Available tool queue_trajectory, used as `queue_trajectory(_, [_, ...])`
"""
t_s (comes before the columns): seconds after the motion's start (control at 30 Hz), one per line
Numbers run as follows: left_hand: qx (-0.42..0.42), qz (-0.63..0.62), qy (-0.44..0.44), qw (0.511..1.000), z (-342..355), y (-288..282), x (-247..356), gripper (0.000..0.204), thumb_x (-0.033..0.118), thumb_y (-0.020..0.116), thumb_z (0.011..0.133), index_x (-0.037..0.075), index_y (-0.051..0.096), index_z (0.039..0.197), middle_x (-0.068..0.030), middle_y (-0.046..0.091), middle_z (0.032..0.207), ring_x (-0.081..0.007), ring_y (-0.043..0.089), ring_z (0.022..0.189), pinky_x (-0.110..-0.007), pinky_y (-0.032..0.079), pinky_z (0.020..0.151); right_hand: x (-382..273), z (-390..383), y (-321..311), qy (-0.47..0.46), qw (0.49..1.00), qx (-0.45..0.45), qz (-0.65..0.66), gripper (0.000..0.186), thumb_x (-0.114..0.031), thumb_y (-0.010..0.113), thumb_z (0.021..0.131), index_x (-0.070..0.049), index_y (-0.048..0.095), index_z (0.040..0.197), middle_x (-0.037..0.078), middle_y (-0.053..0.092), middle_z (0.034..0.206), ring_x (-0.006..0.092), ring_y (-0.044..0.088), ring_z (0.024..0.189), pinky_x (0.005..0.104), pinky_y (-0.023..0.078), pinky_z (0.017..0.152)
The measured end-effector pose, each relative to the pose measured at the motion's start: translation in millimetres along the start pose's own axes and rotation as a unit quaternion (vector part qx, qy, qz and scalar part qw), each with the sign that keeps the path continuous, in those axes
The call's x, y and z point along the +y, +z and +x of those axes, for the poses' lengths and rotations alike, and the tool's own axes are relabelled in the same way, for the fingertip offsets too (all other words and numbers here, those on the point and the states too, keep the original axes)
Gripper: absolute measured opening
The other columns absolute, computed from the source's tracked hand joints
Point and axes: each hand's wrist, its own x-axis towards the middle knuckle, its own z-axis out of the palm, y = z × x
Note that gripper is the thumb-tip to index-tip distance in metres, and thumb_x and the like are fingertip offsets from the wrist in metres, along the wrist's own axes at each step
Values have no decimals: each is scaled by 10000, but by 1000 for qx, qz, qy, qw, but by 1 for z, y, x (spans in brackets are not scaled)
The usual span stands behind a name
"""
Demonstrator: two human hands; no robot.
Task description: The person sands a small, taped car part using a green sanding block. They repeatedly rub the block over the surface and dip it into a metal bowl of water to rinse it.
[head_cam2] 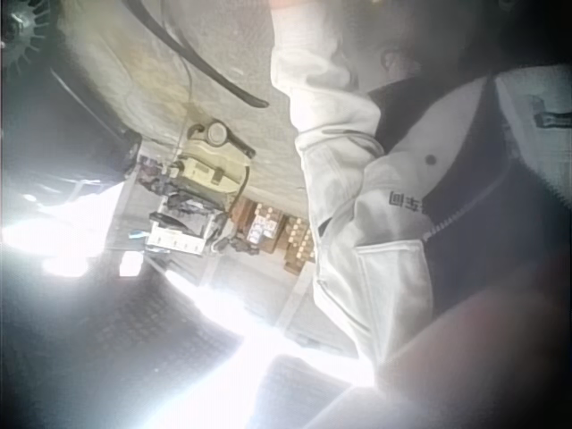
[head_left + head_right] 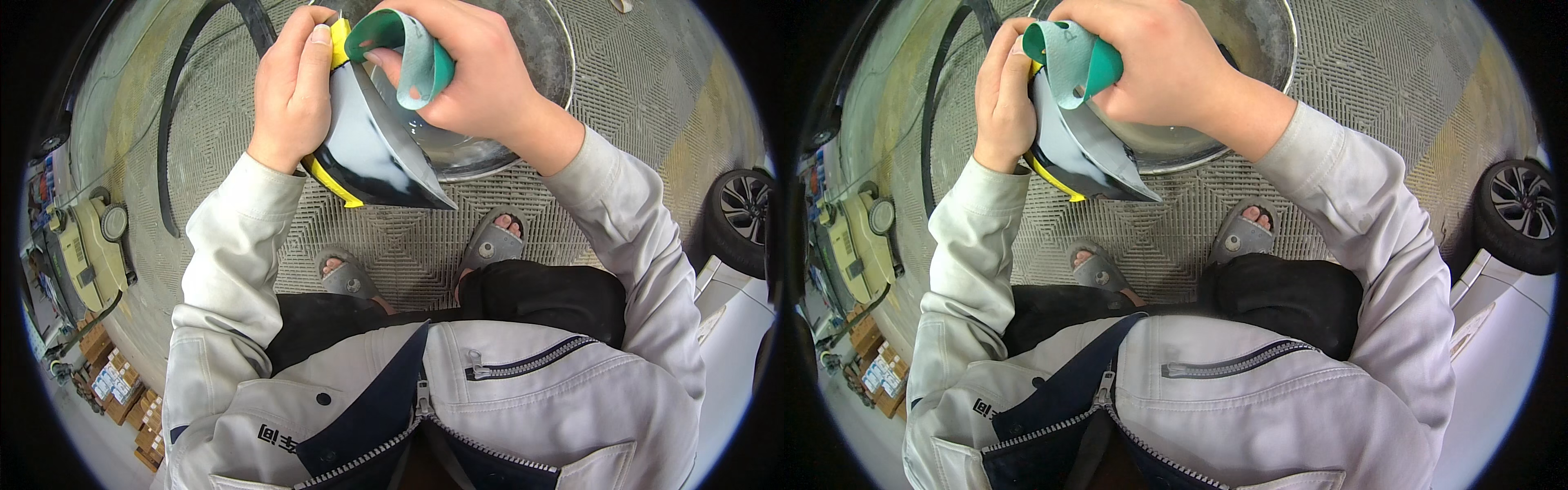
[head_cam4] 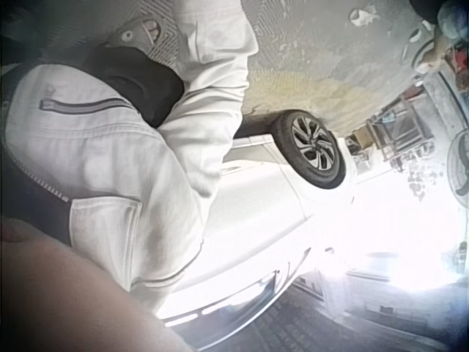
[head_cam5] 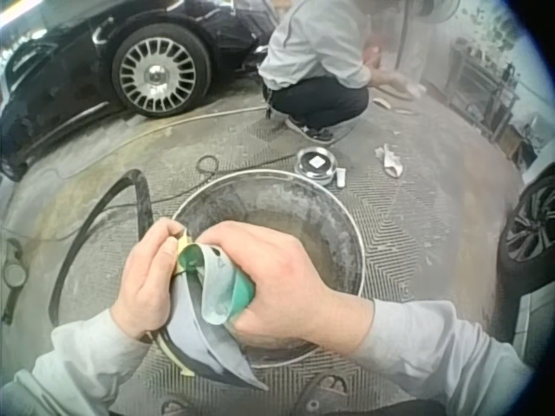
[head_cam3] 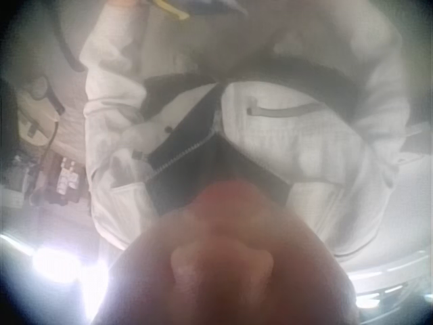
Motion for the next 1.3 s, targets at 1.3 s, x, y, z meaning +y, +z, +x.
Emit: queue_trajectory(1.3, [4,-43,-14,999,-2,1,-7,325,210,444,1186,-1,655,1314,-6,673,1082,-87,593,993,-244,463,872,-2,-1,0,-17,999,19,-27,349,-67,862,791,-40,738,1116,164,771,989,403,776,895,432,614,785])
